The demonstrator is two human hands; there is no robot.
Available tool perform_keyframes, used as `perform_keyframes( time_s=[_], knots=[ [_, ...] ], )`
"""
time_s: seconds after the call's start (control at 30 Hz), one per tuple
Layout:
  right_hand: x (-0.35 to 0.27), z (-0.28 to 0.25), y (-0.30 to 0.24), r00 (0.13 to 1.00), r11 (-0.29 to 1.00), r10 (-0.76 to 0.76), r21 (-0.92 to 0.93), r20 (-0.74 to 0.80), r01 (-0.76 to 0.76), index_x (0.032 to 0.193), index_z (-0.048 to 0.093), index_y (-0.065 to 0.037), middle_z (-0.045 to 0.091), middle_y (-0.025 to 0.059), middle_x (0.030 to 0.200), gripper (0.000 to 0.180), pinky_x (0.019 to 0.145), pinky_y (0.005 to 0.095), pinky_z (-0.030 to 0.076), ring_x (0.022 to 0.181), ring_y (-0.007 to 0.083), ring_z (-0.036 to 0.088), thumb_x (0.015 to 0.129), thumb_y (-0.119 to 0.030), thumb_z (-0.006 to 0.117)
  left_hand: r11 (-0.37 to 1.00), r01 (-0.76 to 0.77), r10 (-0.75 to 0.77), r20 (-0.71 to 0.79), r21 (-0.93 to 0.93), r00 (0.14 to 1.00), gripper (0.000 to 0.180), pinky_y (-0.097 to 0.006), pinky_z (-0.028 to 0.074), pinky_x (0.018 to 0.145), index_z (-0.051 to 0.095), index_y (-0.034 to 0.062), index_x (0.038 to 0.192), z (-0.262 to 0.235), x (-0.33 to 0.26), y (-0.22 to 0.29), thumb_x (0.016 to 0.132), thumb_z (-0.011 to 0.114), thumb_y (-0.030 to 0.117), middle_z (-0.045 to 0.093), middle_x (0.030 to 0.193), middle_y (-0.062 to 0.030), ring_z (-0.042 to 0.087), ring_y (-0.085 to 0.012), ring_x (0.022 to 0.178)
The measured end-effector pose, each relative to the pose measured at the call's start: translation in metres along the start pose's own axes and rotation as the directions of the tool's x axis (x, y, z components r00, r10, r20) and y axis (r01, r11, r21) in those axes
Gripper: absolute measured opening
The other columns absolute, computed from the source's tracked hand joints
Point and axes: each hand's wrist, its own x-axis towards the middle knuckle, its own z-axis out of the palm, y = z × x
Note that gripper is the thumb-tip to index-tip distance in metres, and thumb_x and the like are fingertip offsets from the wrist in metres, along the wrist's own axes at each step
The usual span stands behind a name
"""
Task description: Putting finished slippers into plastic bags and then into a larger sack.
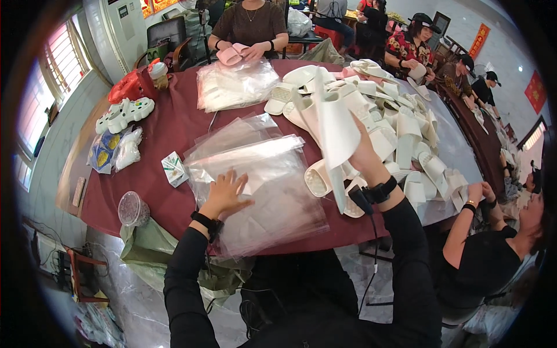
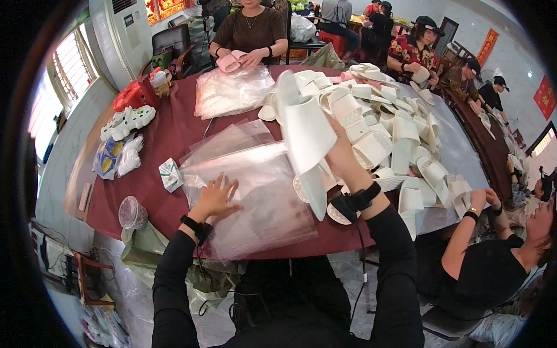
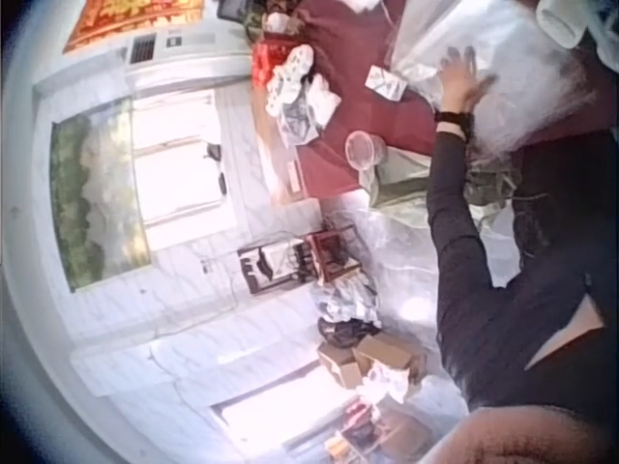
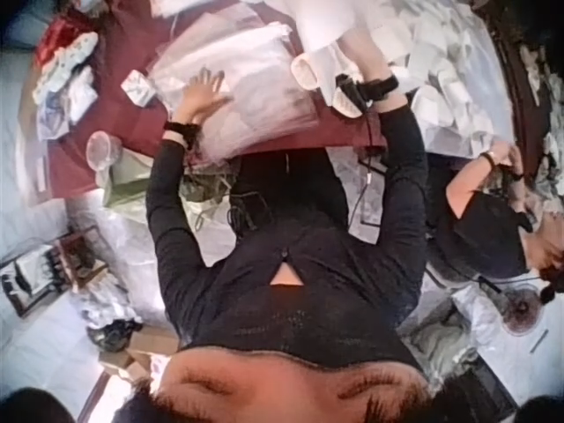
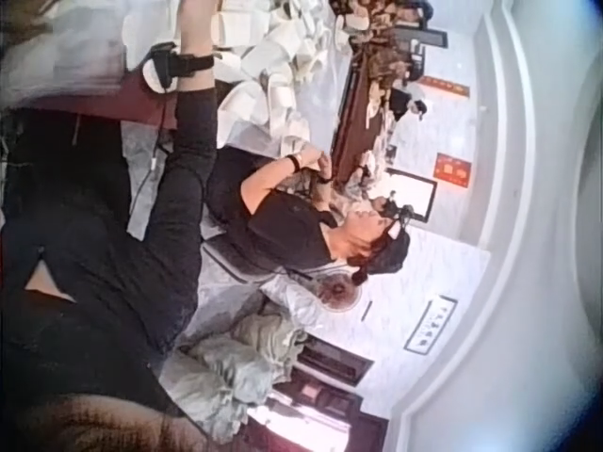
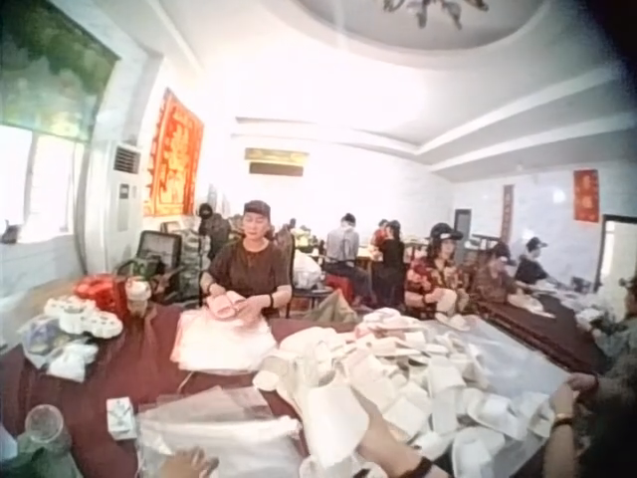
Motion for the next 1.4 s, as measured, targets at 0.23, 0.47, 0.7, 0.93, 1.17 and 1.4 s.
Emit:
perform_keyframes(
  time_s=[0.23, 0.47, 0.7, 0.93, 1.17, 1.4],
  knots=[
    [-0.049, 0.087, 0.031, 0.904, 0.883, -0.107, -0.378, 0.413, 0.277, 0.131, 0.047, -0.002, 0.057, 0.0099, 0.121, 0.043, 0.094, 0.0299, 0.042, 0.110, 0.0152, 0.054, 0.089, -0.007, 0.054, 0.894, -0.141, 0.041, -0.236, -0.425, 0.971, 0.057, -0.044, 0.046, 0.085, 0.056, 0.0087, 0.121, 0.078, 0.018, -0.105, 0.073, 0.065, 0.038, 0.056, 0.117, -0.0204, 0.053, -0.0405, 0.096],
    [-0.071, 0.089, 0.121, 0.873, 0.702, 0.182, -0.681, 0.453, 0.207, 0.118, 0.060, -0.014, 0.057, 0.0118, 0.106, 0.049, 0.088, 0.0380, 0.042, 0.102, 0.0308, 0.052, 0.074, 0.007, 0.051, 0.894, 0.271, -0.293, -0.008, -0.357, 0.956, 0.074, -0.045, 0.047, 0.087, 0.025, 0.0202, 0.142, 0.013, 0.043, -0.052, 0.081, 0.063, 0.036, 0.028, 0.131, -0.0424, 0.052, -0.0488, 0.106],
    [-0.082, 0.089, 0.121, 0.813, 0.672, 0.226, -0.691, 0.536, 0.268, 0.114, 0.062, -0.013, 0.054, 0.0119, 0.112, 0.056, 0.090, 0.0384, 0.043, 0.106, 0.0338, 0.051, 0.066, 0.012, 0.047, 0.914, 0.368, -0.357, 0.090, -0.169, 0.930, 0.082, -0.044, 0.049, 0.085, 0.015, 0.0322, 0.146, -0.015, 0.039, -0.043, 0.079, 0.062, 0.037, 0.031, 0.132, -0.0374, 0.056, -0.0462, 0.102],
    [-0.114, 0.060, 0.129, 0.874, 0.635, 0.020, -0.682, 0.485, 0.363, 0.108, 0.065, -0.013, 0.046, 0.0191, 0.128, 0.048, 0.098, 0.0425, 0.037, 0.118, 0.0377, 0.044, 0.068, 0.011, 0.052, 0.911, 0.388, -0.377, 0.097, -0.142, 0.921, 0.067, -0.047, 0.047, 0.087, 0.041, 0.0236, 0.138, -0.006, 0.039, -0.051, 0.076, 0.060, 0.042, 0.032, 0.134, -0.0306, 0.056, -0.0430, 0.104],
    [-0.130, 0.059, 0.152, 0.977, 0.433, 0.024, -0.883, 0.213, 0.182, 0.098, 0.067, -0.015, 0.046, 0.0150, 0.125, 0.030, 0.094, 0.0454, 0.034, 0.116, 0.0357, 0.042, 0.068, -0.012, 0.070, 0.922, 0.357, -0.359, 0.019, -0.149, 0.933, 0.071, -0.046, 0.049, 0.083, 0.037, 0.0150, 0.139, -0.001, 0.038, -0.050, 0.078, 0.060, 0.044, 0.039, 0.130, -0.0307, 0.057, -0.0410, 0.103],
    [-0.114, 0.072, 0.161, 0.914, 0.456, 0.176, -0.853, 0.365, 0.253, 0.093, 0.069, -0.013, 0.055, 0.0055, 0.104, 0.027, 0.083, 0.0439, 0.037, 0.103, 0.0291, 0.048, 0.066, -0.013, 0.067, 0.998, 0.028, -0.032, -0.065, -0.054, 0.997, 0.035, -0.047, 0.048, 0.072, 0.061, 0.0032, 0.102, -0.018, -0.009, -0.011, 0.087, 0.054, 0.034, 0.057, 0.100, -0.0210, 0.058, -0.0371, 0.084]
  ],
)
